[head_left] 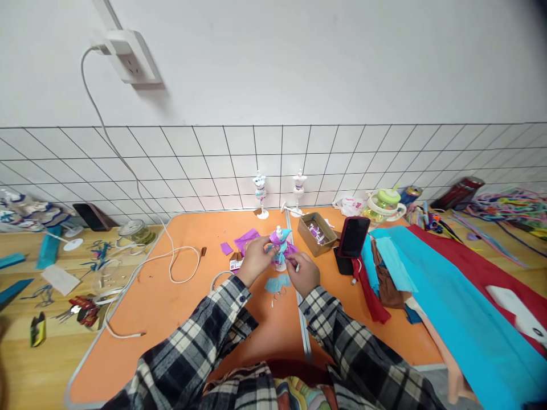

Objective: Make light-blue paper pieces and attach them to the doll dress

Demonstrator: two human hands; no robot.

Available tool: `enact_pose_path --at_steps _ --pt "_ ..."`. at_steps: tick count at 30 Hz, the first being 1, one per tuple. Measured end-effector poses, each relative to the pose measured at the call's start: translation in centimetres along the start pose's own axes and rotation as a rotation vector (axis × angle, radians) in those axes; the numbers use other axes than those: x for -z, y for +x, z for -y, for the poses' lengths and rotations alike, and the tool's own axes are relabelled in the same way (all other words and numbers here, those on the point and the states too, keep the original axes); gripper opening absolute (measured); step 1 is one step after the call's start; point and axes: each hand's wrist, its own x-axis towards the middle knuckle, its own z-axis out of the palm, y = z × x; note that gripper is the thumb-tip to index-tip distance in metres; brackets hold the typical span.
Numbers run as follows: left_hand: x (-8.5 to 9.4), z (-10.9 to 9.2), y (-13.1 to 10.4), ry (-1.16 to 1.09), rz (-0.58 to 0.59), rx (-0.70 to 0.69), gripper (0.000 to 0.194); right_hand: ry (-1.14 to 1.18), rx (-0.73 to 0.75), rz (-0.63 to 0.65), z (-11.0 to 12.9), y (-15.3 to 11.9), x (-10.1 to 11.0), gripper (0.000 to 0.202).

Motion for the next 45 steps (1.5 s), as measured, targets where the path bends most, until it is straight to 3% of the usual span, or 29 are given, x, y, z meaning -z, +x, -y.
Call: enact_pose_path --at_steps 4,10,13,16,22,28,33,41,45 --pt "0.8 0.1 0.8 -0.172 0.058 0.096 0.026 0.072 -0.029 -0.016 1.3 1.1 1.1 0.018" --pt "5.3 -0.4 1.6 -0.466 0.196 0.228 0.039 0.277 -0.066 -0.165 1.8 1.8 4.9 0.027" --pt "7.0 -0.7 0.8 -0.560 0.280 0.292 0.039 0.259 -0.138 -0.071 0.6 1.0 5.4 0.027" --pt "7.4 -0.6 -0.5 -0.616 0.380 0.361 0.035 0.235 -0.151 0.030 0.1 -0.2 5.1 0.026" --pt "6.9 -0.9 -2.4 -0.682 0.479 0.398 0.031 0.221 -0.004 0.116 3.3 -0.5 6.4 0.022" --pt "7.3 -3.3 -3.1 -0.514 0.400 0.251 0.030 0.118 0.305 0.150 8.7 0.4 8.9 0.013" --pt "6.7 -4.3 -5.2 -0.414 0.315 0.162 0.027 -0.035 0.190 0.185 10.2 -0.1 8.4 0.018" --pt "6.7 -4.6 -7.0 -0.287 0.200 0.148 0.024 0.014 0.106 0.266 9.8 -0.9 7.6 0.006" --pt "7.0 -5.0 -7.6 -0.357 0.292 0.182 0.030 -0.001 0.109 0.255 10.2 -1.2 7.7 0.008"
